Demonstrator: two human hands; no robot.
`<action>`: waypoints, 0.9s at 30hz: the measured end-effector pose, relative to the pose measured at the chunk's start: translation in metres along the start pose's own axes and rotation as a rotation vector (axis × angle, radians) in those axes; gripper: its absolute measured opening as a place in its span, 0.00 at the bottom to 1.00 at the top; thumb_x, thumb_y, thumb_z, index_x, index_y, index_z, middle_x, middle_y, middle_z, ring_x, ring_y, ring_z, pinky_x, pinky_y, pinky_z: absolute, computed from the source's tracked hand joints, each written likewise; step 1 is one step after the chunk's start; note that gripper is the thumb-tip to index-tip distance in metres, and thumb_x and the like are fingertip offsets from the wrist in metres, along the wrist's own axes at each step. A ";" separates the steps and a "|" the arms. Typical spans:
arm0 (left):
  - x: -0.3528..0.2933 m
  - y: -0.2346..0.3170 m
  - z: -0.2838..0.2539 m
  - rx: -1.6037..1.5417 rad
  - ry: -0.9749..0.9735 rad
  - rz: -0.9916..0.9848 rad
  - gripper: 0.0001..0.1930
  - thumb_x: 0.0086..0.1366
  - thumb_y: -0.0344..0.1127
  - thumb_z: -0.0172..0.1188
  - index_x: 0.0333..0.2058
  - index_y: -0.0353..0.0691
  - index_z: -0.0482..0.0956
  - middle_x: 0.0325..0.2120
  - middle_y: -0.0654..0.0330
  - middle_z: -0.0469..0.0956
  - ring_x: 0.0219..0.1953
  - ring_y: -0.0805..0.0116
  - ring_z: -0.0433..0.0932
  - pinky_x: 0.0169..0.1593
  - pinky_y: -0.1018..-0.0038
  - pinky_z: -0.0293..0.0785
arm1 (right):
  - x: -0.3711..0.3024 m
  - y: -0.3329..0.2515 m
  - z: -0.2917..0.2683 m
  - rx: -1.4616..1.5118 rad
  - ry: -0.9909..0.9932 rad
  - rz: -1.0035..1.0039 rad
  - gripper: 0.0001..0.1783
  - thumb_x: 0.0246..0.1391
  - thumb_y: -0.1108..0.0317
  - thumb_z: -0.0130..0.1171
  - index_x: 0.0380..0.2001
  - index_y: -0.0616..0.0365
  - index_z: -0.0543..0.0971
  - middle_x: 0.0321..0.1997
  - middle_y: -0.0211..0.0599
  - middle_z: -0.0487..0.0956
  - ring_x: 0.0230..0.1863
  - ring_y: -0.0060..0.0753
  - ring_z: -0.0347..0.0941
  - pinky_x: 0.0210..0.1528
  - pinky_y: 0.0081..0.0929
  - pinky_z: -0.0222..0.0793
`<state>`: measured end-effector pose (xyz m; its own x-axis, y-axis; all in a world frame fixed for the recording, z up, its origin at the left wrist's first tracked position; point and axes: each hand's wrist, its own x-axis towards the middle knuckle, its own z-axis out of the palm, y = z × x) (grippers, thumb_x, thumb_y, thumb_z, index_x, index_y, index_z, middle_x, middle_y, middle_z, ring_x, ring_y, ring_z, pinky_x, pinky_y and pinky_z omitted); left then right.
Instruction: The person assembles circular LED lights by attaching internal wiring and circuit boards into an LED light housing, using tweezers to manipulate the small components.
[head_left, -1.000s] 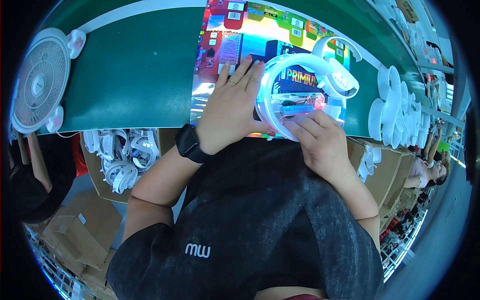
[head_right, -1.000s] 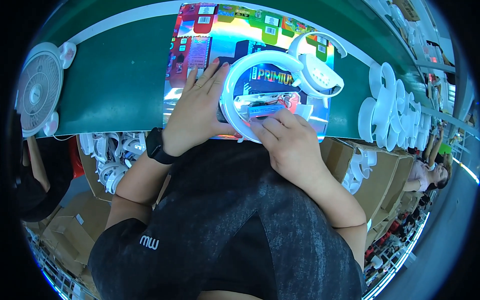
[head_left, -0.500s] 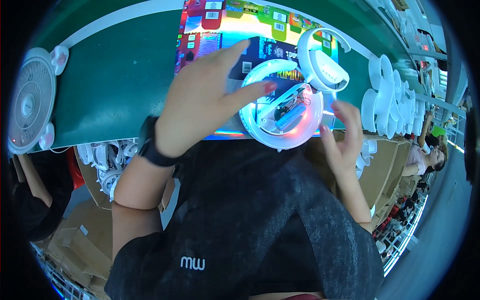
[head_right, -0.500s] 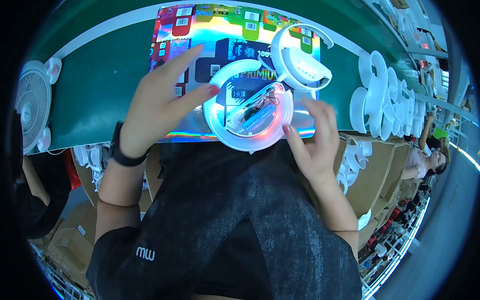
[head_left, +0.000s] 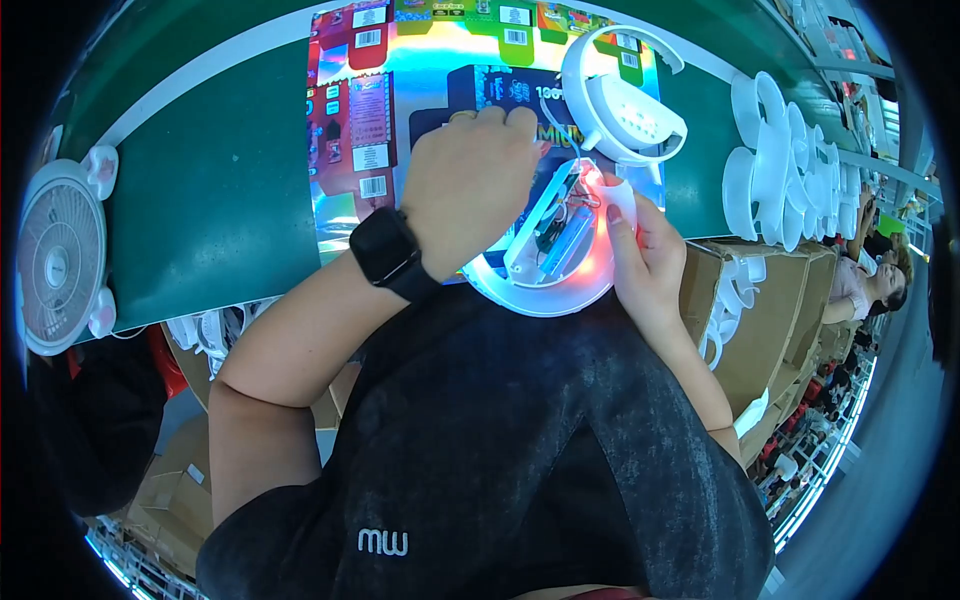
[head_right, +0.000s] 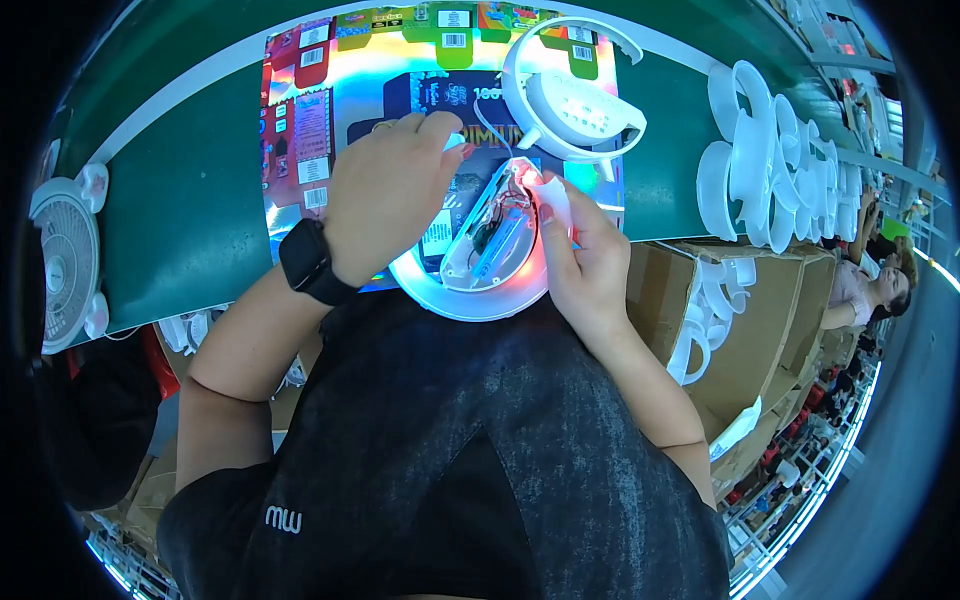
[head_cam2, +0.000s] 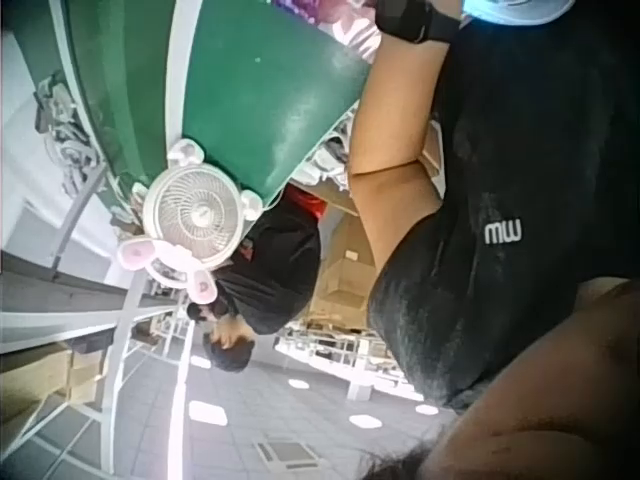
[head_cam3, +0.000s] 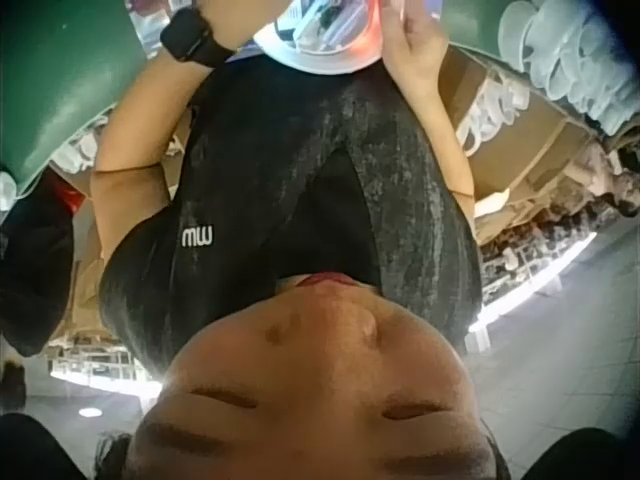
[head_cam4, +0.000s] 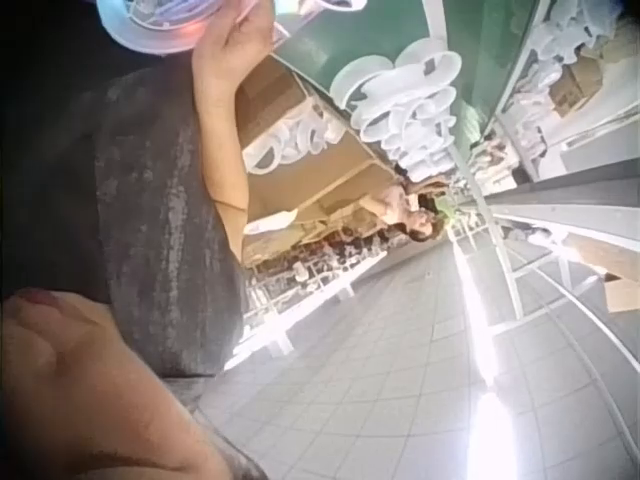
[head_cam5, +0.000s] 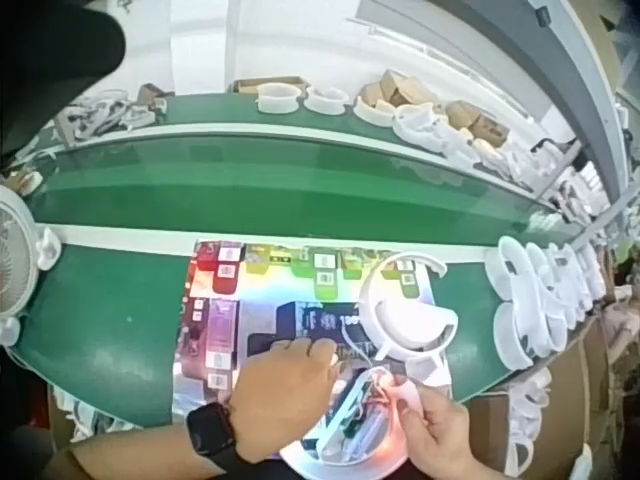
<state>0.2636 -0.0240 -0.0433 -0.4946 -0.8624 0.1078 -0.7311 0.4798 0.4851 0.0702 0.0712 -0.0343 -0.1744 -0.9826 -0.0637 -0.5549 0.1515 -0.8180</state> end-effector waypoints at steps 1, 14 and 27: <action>-0.002 -0.001 0.000 0.002 -0.006 -0.002 0.11 0.63 0.37 0.57 0.41 0.40 0.75 0.31 0.55 0.79 0.36 0.55 0.79 0.37 0.64 0.75 | -0.001 0.001 0.000 -0.044 -0.008 -0.064 0.19 0.58 0.74 0.52 0.52 0.66 0.75 0.46 0.47 0.80 0.46 0.33 0.78 0.49 0.28 0.71; 0.003 0.003 0.000 -0.036 -0.023 0.004 0.12 0.61 0.34 0.59 0.43 0.41 0.74 0.34 0.57 0.76 0.39 0.56 0.78 0.36 0.65 0.75 | -0.005 0.011 0.002 0.035 -0.031 -0.019 0.22 0.60 0.76 0.50 0.58 0.67 0.69 0.55 0.45 0.75 0.54 0.33 0.73 0.57 0.28 0.65; 0.006 -0.004 -0.009 0.000 -0.032 0.112 0.18 0.62 0.39 0.57 0.49 0.39 0.73 0.33 0.54 0.78 0.35 0.57 0.79 0.35 0.64 0.75 | 0.009 0.014 0.001 -0.175 0.065 -0.112 0.18 0.57 0.71 0.55 0.51 0.65 0.75 0.44 0.49 0.77 0.47 0.48 0.73 0.48 0.36 0.69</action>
<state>0.2676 -0.0324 -0.0368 -0.5880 -0.7978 0.1335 -0.6702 0.5729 0.4718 0.0618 0.0645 -0.0466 -0.1526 -0.9862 0.0637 -0.7055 0.0636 -0.7058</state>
